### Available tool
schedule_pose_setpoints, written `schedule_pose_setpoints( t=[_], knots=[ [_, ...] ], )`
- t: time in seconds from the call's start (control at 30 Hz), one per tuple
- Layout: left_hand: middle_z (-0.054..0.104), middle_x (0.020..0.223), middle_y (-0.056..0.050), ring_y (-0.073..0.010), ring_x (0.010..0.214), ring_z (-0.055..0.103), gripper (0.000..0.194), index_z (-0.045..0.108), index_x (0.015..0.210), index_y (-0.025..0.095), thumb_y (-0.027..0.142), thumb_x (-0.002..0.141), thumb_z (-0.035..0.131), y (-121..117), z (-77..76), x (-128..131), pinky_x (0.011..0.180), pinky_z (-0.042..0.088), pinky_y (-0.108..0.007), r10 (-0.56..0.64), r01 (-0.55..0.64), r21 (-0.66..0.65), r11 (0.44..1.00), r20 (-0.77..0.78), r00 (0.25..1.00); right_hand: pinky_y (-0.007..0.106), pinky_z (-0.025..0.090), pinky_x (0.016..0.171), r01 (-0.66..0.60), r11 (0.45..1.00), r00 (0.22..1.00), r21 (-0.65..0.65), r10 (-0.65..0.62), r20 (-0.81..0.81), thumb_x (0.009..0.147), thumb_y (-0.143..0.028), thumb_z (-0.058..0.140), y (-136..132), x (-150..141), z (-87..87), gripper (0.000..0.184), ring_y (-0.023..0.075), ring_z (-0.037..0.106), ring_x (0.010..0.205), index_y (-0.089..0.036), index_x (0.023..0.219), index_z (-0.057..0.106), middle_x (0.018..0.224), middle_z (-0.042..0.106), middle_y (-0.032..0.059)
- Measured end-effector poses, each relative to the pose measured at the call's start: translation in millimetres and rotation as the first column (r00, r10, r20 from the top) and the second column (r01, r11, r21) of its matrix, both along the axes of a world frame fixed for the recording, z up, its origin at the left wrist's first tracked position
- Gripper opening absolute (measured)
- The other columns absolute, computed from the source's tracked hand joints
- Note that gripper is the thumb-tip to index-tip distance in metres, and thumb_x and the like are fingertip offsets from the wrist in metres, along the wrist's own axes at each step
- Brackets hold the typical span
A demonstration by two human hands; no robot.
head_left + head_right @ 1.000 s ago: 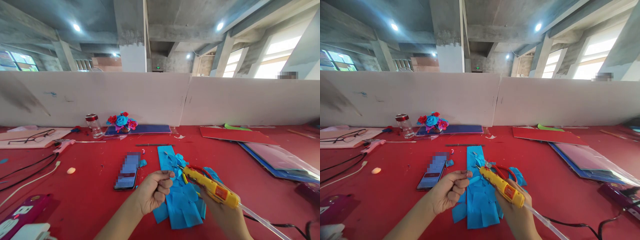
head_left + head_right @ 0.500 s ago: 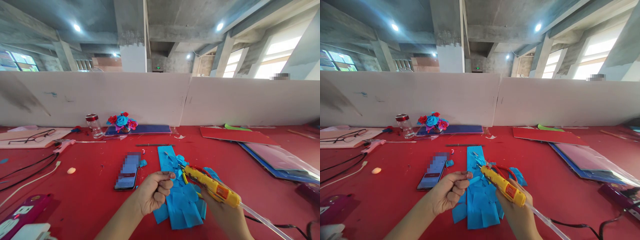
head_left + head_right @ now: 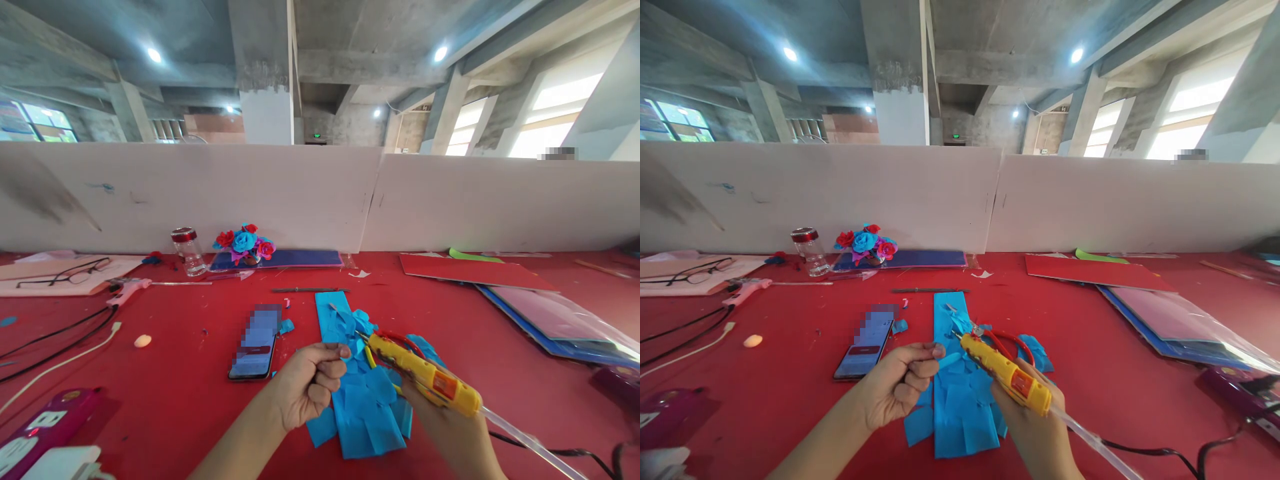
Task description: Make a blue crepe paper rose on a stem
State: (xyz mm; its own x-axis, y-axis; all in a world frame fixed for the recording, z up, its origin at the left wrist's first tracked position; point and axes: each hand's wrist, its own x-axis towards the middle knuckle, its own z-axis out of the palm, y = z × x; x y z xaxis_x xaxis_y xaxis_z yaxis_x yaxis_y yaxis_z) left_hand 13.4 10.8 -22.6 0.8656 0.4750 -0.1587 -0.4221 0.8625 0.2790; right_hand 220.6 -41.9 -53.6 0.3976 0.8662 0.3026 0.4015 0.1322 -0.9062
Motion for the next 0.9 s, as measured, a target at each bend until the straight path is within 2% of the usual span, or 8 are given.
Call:
schedule_pose_setpoints(
  t=[0.17,0.27,0.4,0.5,0.57,0.77,0.9],
  knots=[
    [0.013,0.053,0.009,-0.0001,0.033,0.014,0.012,0.048,0.073,0.01,0.009,0.082,0.04,0,-2.2,0,0.028,0.003,-0.008,-0.004,0.004,-0.016,1.0,0.017,1.0,0.022,0.049,0.037,-0.012,0.994,0.988,0.106,-0.005,0.156,0.059,-0.035,0.06,-1,1,-1.5,0.021,0.0168,0.059,0.04,-0.016,0.069,0.063,0.05,0.064,0.0019],
    [0.012,0.053,0.009,-0.0003,0.033,0.014,0.012,0.047,0.073,0.01,0.009,0.083,0.039,0,-2.0,0,0.028,0.003,-0.008,0.0,0.001,-0.024,1.0,0.028,1.0,0.021,0.048,0.037,-0.044,0.992,0.979,0.117,0.02,0.201,0.061,-0.034,0.059,-2,0,0.0,0.018,0.0154,0.057,0.039,-0.017,0.065,0.063,0.05,0.062,0.0015],
    [0.012,0.053,0.01,-0.0006,0.033,0.013,0.012,0.046,0.073,0.011,0.009,0.083,0.039,0,-0.3,0,0.028,0.003,-0.008,0.002,-0.001,-0.04,0.999,0.013,1.0,0.023,0.049,0.036,-0.024,0.997,0.993,0.067,0.017,0.113,0.057,-0.036,0.06,-2,0,1.1,0.023,0.0175,0.058,0.039,-0.015,0.066,0.062,0.049,0.063,0.0032],
    [0.012,0.053,0.01,-0.0008,0.033,0.013,0.012,0.045,0.073,0.012,0.009,0.083,0.039,0,1.0,-1,0.028,0.003,-0.008,0.0,0.001,-0.05,0.999,0.012,1.0,0.027,0.05,0.036,-0.012,1.0,1.0,-0.026,0.011,-0.005,0.055,-0.039,0.062,-1,0,-1.7,0.036,0.0218,0.06,0.041,-0.011,0.077,0.062,0.05,0.064,0.0053],
    [0.011,0.054,0.009,-0.0007,0.033,0.013,0.012,0.045,0.074,0.012,0.009,0.084,0.039,0,1.5,-1,0.028,0.002,-0.008,-0.003,0.004,-0.053,0.999,0.017,1.0,0.029,0.051,0.037,-0.017,0.999,0.999,-0.041,0.015,-0.029,0.055,-0.04,0.062,-1,1,-5.3,0.041,0.0232,0.061,0.043,-0.01,0.082,0.062,0.053,0.065,0.0066],
    [0.011,0.053,0.009,-0.0004,0.033,0.014,0.014,0.046,0.073,0.011,0.009,0.084,0.038,0,1.1,-1,0.028,0.002,-0.008,-0.011,0.013,-0.055,0.998,0.029,1.0,0.029,0.055,0.047,-0.043,0.995,0.993,0.085,0.033,0.116,0.063,-0.038,0.061,0,5,-15.5,0.032,0.0219,0.064,0.052,-0.012,0.082,0.063,0.067,0.068,0.0086],
    [0.01,0.054,0.009,-0.0009,0.033,0.013,0.013,0.046,0.074,0.011,0.009,0.084,0.038,0,1.0,-1,0.028,0.002,-0.008,-0.019,0.021,-0.06,0.998,0.025,1.0,0.027,0.052,0.038,0.045,0.987,0.989,0.156,-0.066,0.131,0.059,-0.042,0.061,6,3,-17.8,0.034,0.0192,0.059,0.04,-0.013,0.076,0.063,0.054,0.065,0.0057]
  ],
)
